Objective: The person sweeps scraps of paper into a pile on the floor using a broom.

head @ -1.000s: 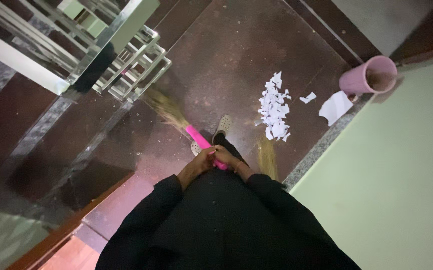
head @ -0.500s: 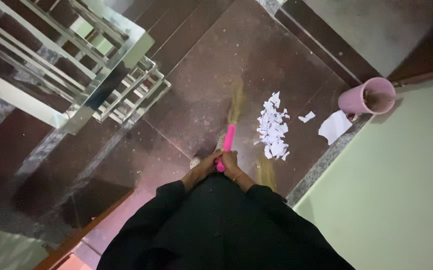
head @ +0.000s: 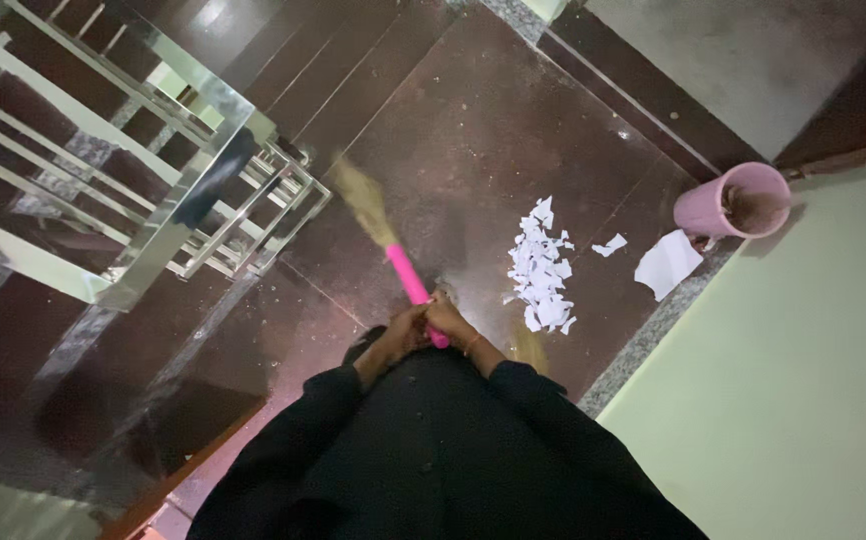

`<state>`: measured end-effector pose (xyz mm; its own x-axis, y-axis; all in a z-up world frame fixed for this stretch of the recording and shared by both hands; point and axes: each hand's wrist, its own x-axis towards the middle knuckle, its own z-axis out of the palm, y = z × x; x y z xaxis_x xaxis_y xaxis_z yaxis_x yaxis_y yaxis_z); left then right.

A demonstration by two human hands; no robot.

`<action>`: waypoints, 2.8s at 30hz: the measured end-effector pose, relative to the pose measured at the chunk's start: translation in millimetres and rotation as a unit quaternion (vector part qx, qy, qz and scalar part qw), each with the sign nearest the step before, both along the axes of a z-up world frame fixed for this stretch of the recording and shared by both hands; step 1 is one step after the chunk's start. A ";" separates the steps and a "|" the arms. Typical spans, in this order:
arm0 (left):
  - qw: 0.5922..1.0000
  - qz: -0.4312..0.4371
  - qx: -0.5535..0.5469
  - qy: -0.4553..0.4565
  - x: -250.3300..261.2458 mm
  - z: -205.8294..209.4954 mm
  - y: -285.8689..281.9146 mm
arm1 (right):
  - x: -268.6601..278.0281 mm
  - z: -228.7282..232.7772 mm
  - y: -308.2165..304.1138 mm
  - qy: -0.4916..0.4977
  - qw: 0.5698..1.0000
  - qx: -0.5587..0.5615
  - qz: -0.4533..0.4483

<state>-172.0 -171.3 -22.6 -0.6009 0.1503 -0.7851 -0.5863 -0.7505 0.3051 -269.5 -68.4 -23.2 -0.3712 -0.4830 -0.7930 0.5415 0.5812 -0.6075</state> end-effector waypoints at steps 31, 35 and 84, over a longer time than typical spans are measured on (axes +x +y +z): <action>0.852 -0.236 -0.279 0.376 -66.8 -11.9 -24.7 | -41.7 -13.5 -2.3 0.054 0.957 -0.085 -0.272; 0.996 -0.058 0.055 0.045 -87.8 -11.8 -51.6 | -76.2 -13.8 -34.1 0.021 0.985 -0.056 -0.159; 0.977 -0.199 -0.053 -0.048 -197.8 -27.1 -225.2 | -130.1 -10.1 -208.7 0.131 0.979 -0.047 -0.150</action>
<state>-369.8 -396.5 -49.7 -0.4349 0.2716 -0.8585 -0.8551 -0.4235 0.2991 -399.6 -277.0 -33.3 -0.6926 -0.3869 -0.6087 0.4973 0.3551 -0.7916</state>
